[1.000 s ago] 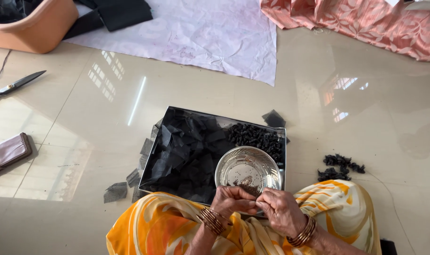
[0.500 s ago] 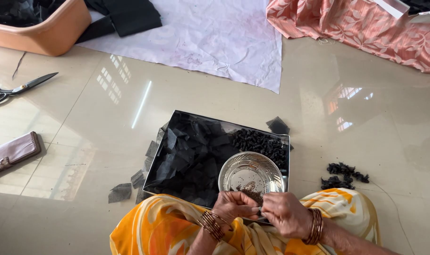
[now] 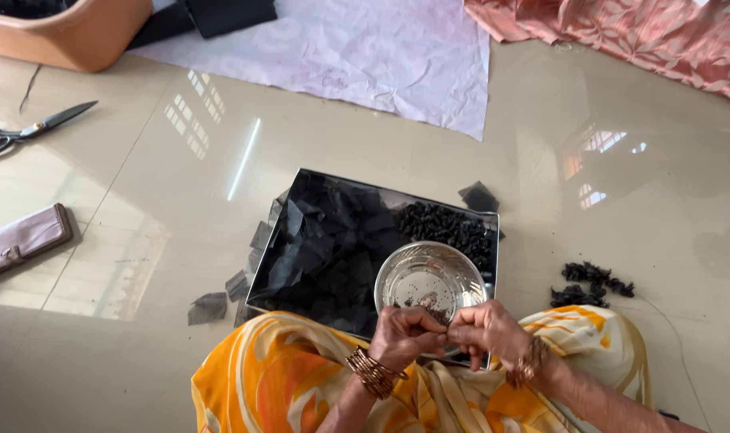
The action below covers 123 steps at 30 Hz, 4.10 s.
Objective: Manually assemble fabric components by rolling small fabric strips with a substance.
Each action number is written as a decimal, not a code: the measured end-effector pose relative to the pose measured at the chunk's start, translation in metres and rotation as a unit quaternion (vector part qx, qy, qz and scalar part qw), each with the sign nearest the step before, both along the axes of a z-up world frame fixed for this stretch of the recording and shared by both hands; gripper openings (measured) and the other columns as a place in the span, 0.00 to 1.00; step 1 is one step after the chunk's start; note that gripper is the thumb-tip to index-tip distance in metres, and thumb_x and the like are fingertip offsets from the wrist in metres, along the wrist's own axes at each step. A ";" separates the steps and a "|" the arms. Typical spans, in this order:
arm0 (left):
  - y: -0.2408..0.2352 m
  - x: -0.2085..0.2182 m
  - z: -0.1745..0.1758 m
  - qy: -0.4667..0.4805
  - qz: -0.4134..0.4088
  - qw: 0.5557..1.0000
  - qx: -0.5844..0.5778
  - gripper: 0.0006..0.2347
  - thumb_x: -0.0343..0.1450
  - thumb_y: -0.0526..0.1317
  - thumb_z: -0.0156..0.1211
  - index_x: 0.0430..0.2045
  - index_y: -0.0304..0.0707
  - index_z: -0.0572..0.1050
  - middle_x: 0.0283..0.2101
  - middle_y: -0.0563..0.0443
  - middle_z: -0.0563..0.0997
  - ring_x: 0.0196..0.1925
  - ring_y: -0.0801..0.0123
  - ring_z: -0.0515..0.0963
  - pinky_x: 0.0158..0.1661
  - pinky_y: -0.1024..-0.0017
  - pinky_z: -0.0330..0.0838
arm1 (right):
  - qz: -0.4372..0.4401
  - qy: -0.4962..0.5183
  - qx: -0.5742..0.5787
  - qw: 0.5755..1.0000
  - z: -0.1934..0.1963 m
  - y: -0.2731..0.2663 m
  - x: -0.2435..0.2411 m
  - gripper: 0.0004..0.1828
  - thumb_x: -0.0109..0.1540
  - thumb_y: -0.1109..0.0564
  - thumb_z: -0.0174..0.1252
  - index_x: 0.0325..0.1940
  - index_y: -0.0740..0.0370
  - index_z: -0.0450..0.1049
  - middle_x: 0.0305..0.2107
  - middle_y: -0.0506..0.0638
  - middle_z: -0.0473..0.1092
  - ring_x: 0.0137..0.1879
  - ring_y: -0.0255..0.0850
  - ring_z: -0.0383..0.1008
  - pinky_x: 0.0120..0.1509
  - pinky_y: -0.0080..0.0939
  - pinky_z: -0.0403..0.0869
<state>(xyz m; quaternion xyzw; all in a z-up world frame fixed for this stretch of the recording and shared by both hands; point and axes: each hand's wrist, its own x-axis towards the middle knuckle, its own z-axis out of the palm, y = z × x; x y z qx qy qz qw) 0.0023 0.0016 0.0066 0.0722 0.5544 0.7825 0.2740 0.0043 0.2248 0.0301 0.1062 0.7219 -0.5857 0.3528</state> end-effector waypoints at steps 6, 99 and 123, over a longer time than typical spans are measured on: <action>0.000 0.003 -0.015 0.099 0.028 0.995 0.007 0.06 0.61 0.22 0.69 0.27 0.25 0.82 0.33 0.43 0.85 0.34 0.69 0.85 0.38 0.74 0.84 | -0.130 -0.086 -0.144 0.977 -0.039 0.011 0.007 0.10 0.56 0.60 0.66 0.33 0.72 0.79 0.22 0.53 0.76 0.24 0.36 0.73 0.24 0.39 0.75; -0.009 0.008 -0.004 -0.138 -0.148 0.965 0.167 0.05 0.68 0.26 0.67 0.34 0.26 0.80 0.36 0.40 0.85 0.36 0.63 0.88 0.43 0.70 0.84 | 0.404 0.624 0.213 0.633 0.076 -0.007 0.024 0.21 0.50 0.65 0.65 0.47 0.71 0.76 0.34 0.57 0.72 0.41 0.50 0.75 0.29 0.45 0.76; -0.004 -0.005 -0.009 -0.228 0.005 0.956 0.184 0.06 0.66 0.24 0.65 0.34 0.25 0.82 0.35 0.41 0.86 0.36 0.65 0.88 0.42 0.68 0.86 | 0.302 0.701 0.200 0.615 0.060 -0.016 -0.001 0.10 0.55 0.66 0.61 0.40 0.69 0.72 0.34 0.59 0.72 0.40 0.53 0.77 0.31 0.45 0.76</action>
